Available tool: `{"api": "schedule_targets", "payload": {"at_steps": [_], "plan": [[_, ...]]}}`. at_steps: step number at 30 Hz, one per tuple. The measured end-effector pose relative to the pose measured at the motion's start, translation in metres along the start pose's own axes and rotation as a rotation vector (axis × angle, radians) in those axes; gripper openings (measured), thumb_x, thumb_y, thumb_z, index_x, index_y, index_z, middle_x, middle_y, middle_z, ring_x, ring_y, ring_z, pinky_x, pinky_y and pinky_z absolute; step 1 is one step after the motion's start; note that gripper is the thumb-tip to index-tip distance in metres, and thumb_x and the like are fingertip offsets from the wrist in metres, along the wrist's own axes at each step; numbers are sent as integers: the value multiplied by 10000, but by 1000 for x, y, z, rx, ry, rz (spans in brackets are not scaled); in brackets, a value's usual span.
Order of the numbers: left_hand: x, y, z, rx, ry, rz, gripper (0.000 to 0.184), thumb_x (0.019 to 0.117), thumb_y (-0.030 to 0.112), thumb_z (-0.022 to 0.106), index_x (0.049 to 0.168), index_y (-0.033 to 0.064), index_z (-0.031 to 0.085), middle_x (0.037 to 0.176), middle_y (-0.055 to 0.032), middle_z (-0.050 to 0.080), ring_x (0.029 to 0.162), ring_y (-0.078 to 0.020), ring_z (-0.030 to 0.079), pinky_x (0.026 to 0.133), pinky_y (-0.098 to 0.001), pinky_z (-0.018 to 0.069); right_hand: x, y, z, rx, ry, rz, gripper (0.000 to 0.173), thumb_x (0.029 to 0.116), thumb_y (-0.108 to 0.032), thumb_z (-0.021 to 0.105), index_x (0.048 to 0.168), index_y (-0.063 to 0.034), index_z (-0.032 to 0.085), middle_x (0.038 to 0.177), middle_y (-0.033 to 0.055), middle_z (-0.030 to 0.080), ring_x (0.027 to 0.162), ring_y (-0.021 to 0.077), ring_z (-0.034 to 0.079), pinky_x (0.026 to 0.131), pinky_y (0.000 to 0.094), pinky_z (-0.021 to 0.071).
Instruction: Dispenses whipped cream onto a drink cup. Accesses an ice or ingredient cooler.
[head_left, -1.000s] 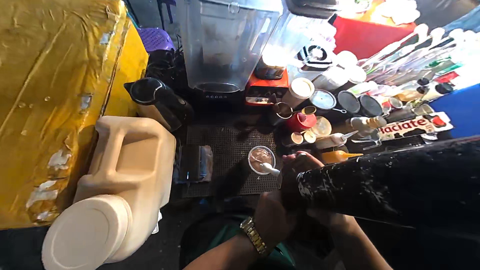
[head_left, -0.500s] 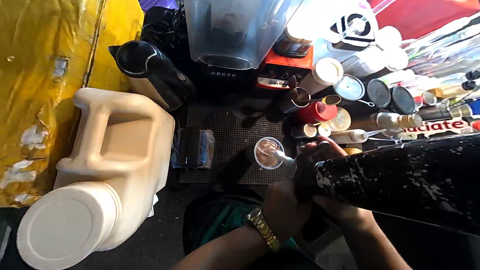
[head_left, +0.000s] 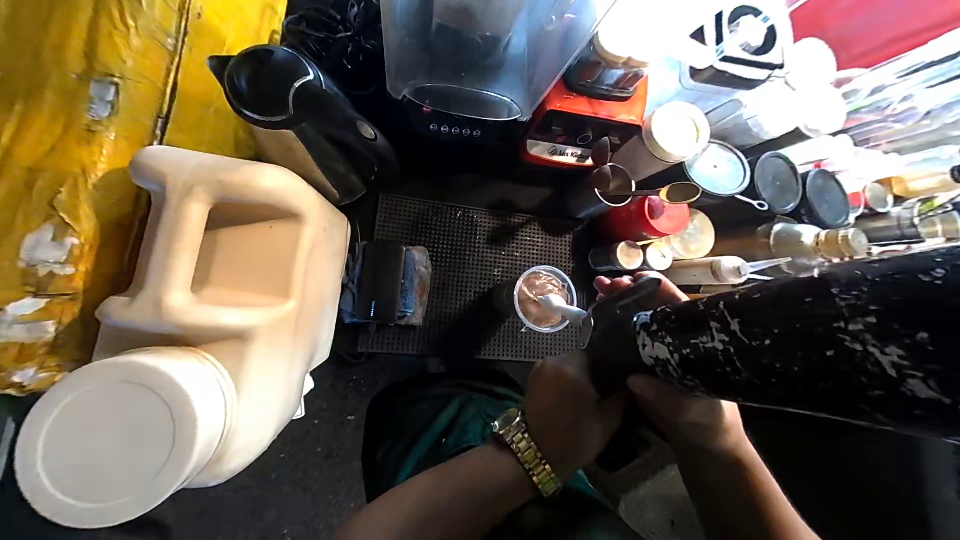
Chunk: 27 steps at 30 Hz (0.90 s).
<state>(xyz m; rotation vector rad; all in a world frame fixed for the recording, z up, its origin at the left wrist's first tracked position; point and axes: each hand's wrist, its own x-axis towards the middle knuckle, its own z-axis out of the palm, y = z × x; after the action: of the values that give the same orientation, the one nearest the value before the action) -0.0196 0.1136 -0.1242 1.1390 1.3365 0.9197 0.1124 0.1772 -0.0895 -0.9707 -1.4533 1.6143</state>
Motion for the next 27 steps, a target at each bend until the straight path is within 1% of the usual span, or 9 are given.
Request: {"api": "schedule_targets", "payload": {"at_steps": [3,4,7,9,10,13,18,22,27], "plan": [[1,-1,-2,-25,-15,16,248,877,256,722,941,16,711,808,-82,723,786,-173,723,736,-393,598,2,2,-3,-21,-43,-30,864,723,-216,848,1486,-101,457,1559,89,472,1414,267,479,1151,424,451],[1,-1,-2,-36,-19,14,246,876,250,721,938,13,712,808,-85,722,786,-175,721,738,-394,596,1,2,-4,-31,-39,-23,892,729,-240,855,1507,-105,441,1548,80,485,1402,252,493,1137,414,464],[2,0,1,-76,-12,-3,242,886,256,715,905,15,708,778,-79,713,757,-157,715,712,-375,594,0,-2,-1,-32,8,31,963,699,-225,850,1537,-116,389,1459,62,553,1322,213,555,1087,390,500],[2,0,2,-80,-9,-9,242,891,258,711,896,16,704,765,-78,706,745,-156,711,701,-370,591,2,-1,-2,-33,-1,42,1016,699,-240,849,1569,-111,341,1459,53,548,1312,191,557,1089,376,495],[3,-1,2,-75,-11,-15,248,892,266,711,899,18,705,768,-78,708,748,-157,713,703,-373,592,3,1,-3,-24,-12,28,1012,709,-251,860,1569,-113,343,1462,45,546,1325,186,549,1103,377,488],[4,-2,2,-55,-17,-27,265,894,286,708,908,21,706,775,-80,709,758,-167,715,709,-385,591,6,6,-5,-29,-16,9,960,705,-296,884,1527,-147,412,1440,21,561,1318,172,552,1085,367,503],[5,-1,-1,-57,-41,-37,263,896,283,706,935,23,703,800,-81,711,781,-171,714,726,-389,589,7,-1,-1,2,-10,26,937,682,-214,868,1501,-141,418,1416,27,570,1297,182,565,1086,371,502],[5,0,-1,-69,-28,-27,252,892,267,714,946,21,705,824,-86,716,802,-172,716,746,-391,594,9,2,-4,-38,-28,9,941,700,-291,882,1514,-163,426,1443,5,558,1319,162,550,1083,356,505],[5,-2,-2,-51,-10,-24,254,896,275,715,941,25,705,827,-87,713,808,-175,715,746,-391,596,10,7,-3,-5,-21,9,945,690,-280,891,1508,-165,432,1445,12,554,1324,176,548,1087,371,503]]}}
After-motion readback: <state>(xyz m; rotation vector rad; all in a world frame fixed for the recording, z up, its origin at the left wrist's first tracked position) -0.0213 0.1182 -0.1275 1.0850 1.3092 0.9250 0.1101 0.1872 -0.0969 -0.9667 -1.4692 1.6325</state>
